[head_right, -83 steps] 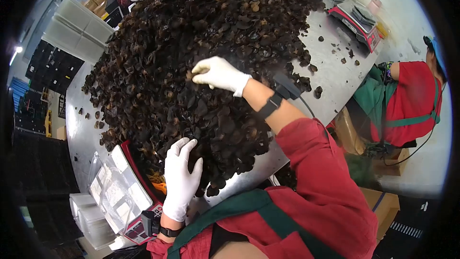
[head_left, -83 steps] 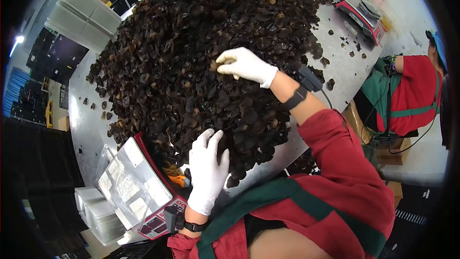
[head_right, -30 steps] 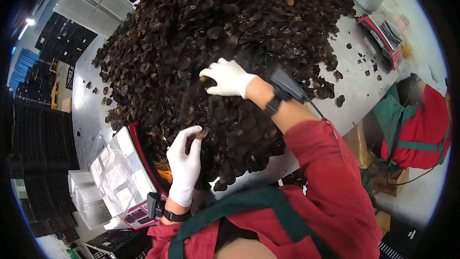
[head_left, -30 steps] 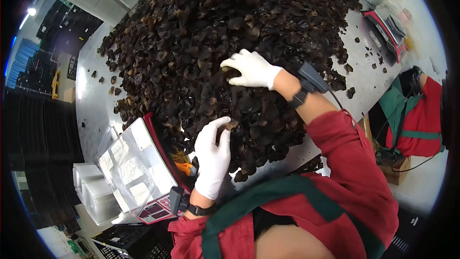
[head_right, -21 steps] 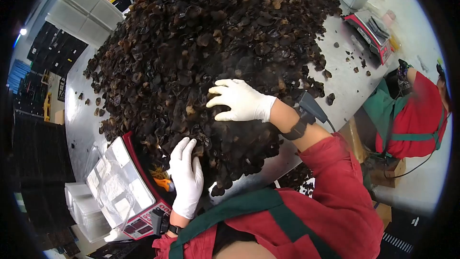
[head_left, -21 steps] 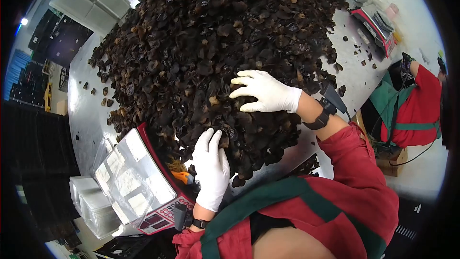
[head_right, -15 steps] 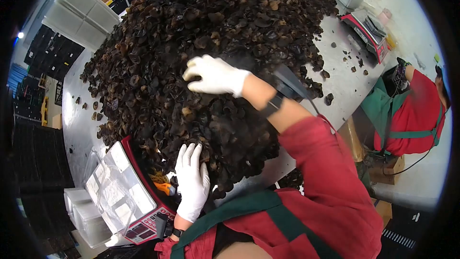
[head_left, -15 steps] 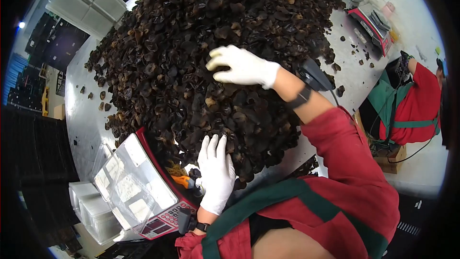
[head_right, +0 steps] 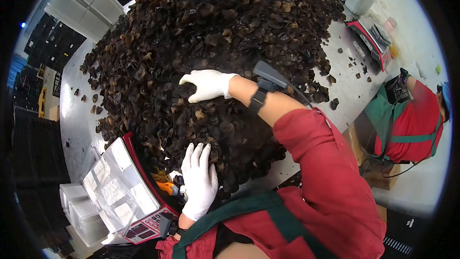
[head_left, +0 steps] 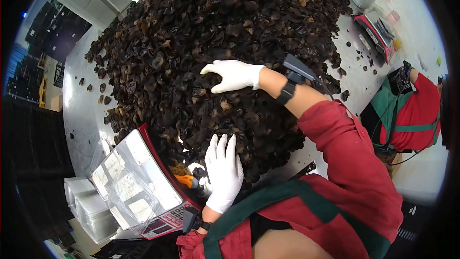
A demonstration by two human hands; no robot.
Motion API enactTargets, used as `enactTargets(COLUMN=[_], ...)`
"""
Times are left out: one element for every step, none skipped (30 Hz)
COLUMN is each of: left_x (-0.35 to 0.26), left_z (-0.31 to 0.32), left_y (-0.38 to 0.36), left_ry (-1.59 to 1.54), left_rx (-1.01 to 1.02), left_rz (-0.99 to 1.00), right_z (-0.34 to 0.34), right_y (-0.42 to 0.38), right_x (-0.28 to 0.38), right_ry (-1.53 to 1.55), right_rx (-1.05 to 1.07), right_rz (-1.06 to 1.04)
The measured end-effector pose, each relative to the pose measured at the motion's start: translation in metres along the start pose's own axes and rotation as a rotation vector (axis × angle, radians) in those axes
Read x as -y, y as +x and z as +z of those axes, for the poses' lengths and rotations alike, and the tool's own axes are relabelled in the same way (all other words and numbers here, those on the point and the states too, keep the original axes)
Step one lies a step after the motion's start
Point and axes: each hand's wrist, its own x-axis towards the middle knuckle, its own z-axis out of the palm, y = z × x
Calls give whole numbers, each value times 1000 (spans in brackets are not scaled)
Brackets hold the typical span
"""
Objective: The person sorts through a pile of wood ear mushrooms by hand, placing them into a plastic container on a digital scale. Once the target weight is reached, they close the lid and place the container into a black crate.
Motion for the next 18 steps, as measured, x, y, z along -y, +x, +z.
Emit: enactTargets(left_x=[0,0,0,0,-1,-1,0,-1,-2,-2,-1,-1,0,4,8,12,15,26], left_z=[0,-1,-2,-5,-8,-11,-15,-20,-27,-33,-39,-44,-48,-49,-49,-50,-50,-47], left_y=[0,-1,-1,0,0,1,2,3,6,9,14,20,28,38,51,69,88,106], left_ry=[1,2,0,-2,-4,-4,-44,-84,-156,-177,-198,-191,-163,-103,-44,11,67,109], left_rx=[0,-1,-2,6,14,12,12,15,0,-18,-35,-70,-118,-194,-267,-336,-408,-413], left_rz=[4,9,5,8,11,8,-10,-27,-59,-67,-72,-75,-69,-30,9,32,54,41], right_z=[-6,1,1,1,1,2,4,6,9,14,20,21,22,25,28,31,33,35], right_y=[-10,-14,-21,-26,-30,-34,-36,-39,-41,-45,-48,-53,-57,-59,-61,-64,-67,-70], right_x=[5,-3,-1,2,5,8,10,12,14,14,13,16,19,20,21,22,25,28], right_ry=[51,32,40,17,-5,-34,-34,-40,-45,-5,-7,-42,-76,-74,-115,-156,-154,-191], right_rx=[39,-25,-36,-31,-26,-35,-33,-33,-34,-39,-68,-90,-114,-119,-150,-180,-183,-209], right_rz=[18,-43,-64,-68,-73,-76,-80,-96,-112,-131,-161,-167,-173,-176,-207,-237,-240,-255])
